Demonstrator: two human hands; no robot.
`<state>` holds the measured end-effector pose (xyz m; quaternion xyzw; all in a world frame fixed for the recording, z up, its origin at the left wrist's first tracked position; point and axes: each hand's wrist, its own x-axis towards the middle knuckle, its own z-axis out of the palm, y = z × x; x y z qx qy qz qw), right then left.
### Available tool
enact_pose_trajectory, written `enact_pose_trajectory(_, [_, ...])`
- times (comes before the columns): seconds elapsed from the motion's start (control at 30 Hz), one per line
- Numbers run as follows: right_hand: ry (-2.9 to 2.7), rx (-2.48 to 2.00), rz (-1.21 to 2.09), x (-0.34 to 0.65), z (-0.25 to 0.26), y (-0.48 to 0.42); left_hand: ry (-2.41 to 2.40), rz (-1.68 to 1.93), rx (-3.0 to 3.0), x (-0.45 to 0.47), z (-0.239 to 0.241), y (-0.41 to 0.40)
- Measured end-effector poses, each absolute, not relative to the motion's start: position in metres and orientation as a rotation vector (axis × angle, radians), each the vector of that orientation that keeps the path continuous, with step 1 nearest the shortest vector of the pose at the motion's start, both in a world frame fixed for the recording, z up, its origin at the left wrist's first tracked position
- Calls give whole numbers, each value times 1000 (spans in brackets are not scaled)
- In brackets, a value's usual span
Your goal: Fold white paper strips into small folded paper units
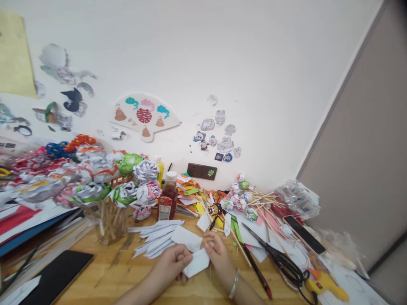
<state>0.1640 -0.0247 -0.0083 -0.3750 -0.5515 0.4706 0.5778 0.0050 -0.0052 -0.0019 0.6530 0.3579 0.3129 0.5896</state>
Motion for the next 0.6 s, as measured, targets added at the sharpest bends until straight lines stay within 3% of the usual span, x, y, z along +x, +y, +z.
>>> enact_pose_trajectory(0.43, [-1380, -988, 870, 170, -4, -26, 877, 749, 1510, 6, 2, -8])
enact_pose_trajectory(0.6, [-1361, -949, 965, 171, -4, -25, 885, 743, 1521, 5, 0, -7])
